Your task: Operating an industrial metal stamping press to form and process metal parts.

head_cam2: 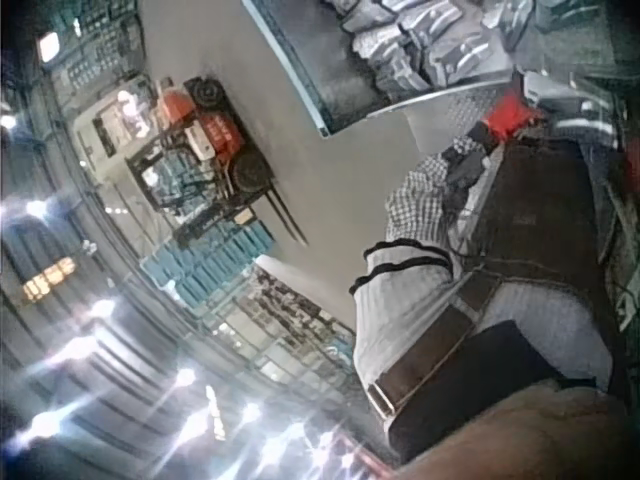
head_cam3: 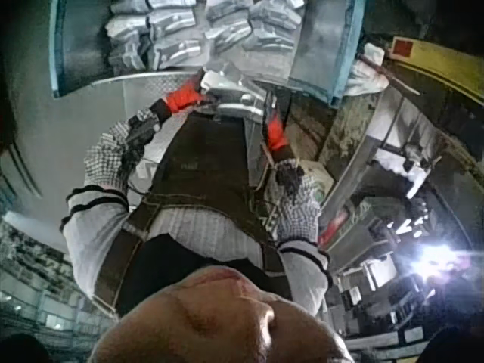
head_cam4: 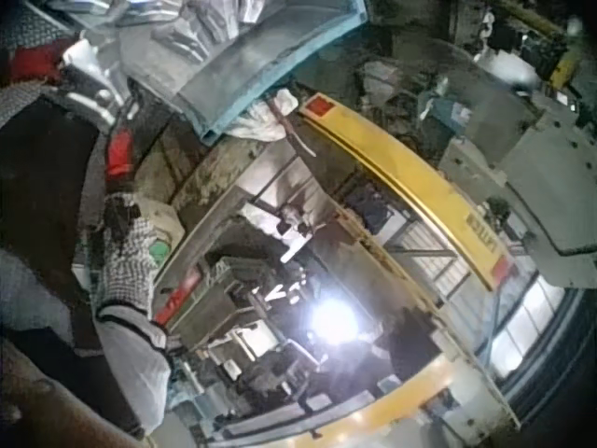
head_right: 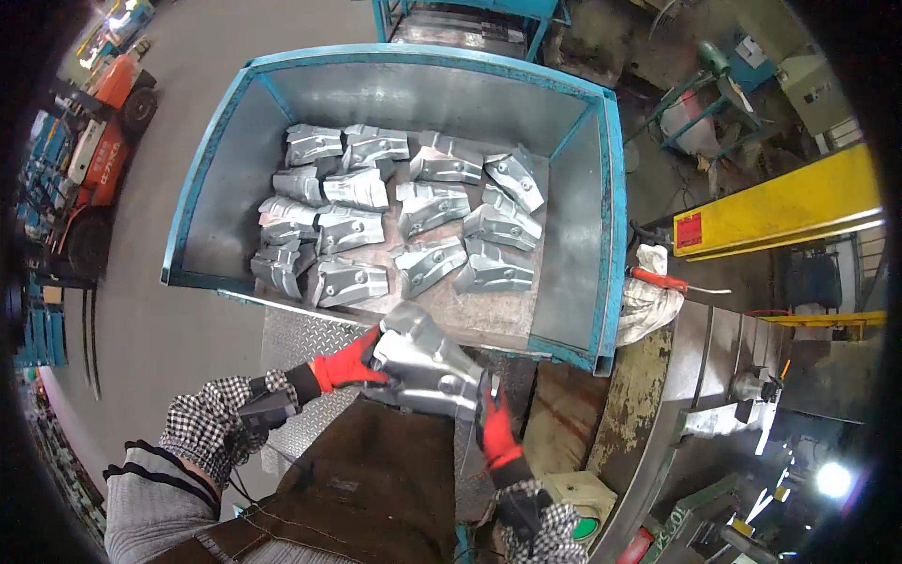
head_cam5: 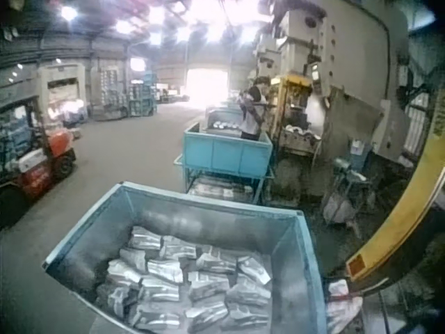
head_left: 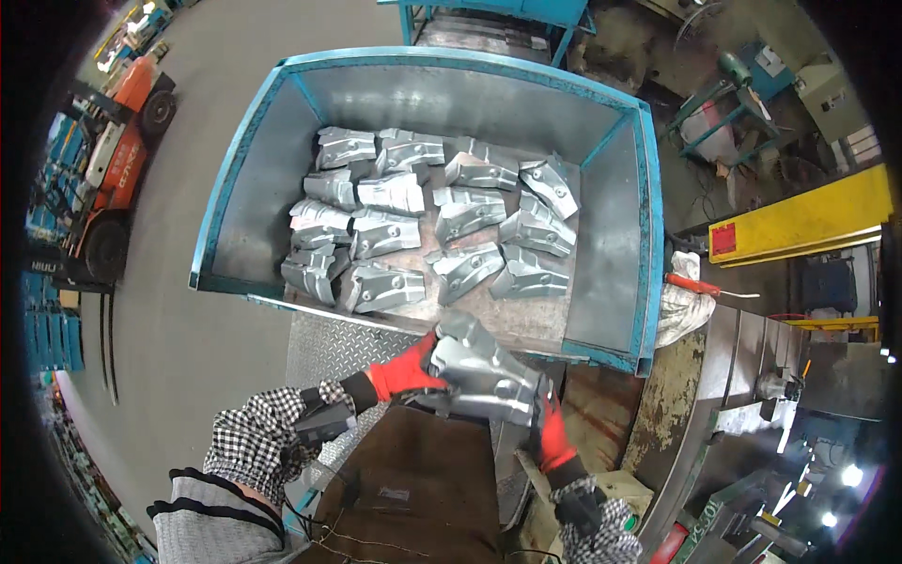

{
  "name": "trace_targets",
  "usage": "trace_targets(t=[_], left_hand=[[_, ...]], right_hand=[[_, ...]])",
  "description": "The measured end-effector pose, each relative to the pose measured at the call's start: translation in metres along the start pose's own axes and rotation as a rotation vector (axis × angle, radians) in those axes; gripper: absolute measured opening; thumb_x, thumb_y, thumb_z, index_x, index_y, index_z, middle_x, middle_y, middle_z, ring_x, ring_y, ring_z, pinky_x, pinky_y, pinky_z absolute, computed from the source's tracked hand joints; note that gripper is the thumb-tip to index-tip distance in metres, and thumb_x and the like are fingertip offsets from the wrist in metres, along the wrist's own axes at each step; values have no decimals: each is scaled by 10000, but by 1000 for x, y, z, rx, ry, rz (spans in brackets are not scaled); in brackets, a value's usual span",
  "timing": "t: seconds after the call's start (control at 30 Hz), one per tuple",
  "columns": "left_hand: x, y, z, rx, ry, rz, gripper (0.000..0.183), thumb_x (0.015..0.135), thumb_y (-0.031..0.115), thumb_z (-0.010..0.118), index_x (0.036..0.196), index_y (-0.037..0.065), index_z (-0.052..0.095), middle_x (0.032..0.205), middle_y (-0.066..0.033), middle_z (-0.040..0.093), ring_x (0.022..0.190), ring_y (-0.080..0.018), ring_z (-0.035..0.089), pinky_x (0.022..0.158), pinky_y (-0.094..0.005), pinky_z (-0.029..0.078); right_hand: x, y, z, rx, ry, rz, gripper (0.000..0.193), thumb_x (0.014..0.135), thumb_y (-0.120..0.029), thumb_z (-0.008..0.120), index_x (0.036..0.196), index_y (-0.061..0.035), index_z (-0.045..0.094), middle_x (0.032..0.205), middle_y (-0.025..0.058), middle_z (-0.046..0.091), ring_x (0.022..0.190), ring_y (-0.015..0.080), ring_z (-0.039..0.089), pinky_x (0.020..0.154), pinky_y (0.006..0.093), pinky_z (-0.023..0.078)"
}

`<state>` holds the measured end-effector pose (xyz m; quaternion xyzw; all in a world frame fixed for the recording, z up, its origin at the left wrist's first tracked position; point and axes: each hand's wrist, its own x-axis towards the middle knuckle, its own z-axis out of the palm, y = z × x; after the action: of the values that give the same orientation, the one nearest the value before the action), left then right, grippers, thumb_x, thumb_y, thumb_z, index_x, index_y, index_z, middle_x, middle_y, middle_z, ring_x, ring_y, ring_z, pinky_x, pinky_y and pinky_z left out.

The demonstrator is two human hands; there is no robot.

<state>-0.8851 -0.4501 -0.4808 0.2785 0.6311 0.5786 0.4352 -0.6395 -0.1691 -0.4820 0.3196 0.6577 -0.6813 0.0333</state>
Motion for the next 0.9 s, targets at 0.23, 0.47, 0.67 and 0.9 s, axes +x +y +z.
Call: trace_targets(t=[0.23, 0.47, 0.67, 0.9], left_hand=[[140, -83, -47, -41, 148, -84, 1027, 836, 204, 929, 1637, 1, 318, 1553, -144, 524, 1406, -236, 505, 1191, -395, 415], [240, -193, -43, -142, 173, -140, 1142, 779, 272, 975, 1652, 33, 279, 1523, -150, 542, 1401, -253, 521, 1178, -399, 438], [255, -242, -28, -226, 226, -217, 1219, 770, 268, 978, 1687, 33, 208, 1560, -155, 511, 1435, -262, 496, 1202, -399, 417], [255, -275, -32, -161, 264, -269, 1274, 767, 262, 958, 1697, -10, 132, 1639, -204, 427, 1515, -296, 418, 1254, -381, 353]], right_hand=[[226, 25, -21, 462, -80, 146, 711, 1133, -487, 468, 1660, -21, 365, 1665, 98, 433, 1533, 212, 375, 1257, 333, 301], [384, 160, -69, 508, -27, 288, 678, 1108, -499, 517, 1588, -20, 498, 1584, 72, 534, 1444, 212, 486, 1218, 324, 343], [403, 204, -77, 486, -143, 335, 638, 1107, -525, 491, 1546, -63, 537, 1492, 91, 599, 1328, 218, 579, 1140, 373, 446], [394, 183, -48, 525, -174, 499, 618, 1110, -545, 449, 1525, -102, 564, 1436, 103, 650, 1299, 248, 626, 1145, 414, 469]])
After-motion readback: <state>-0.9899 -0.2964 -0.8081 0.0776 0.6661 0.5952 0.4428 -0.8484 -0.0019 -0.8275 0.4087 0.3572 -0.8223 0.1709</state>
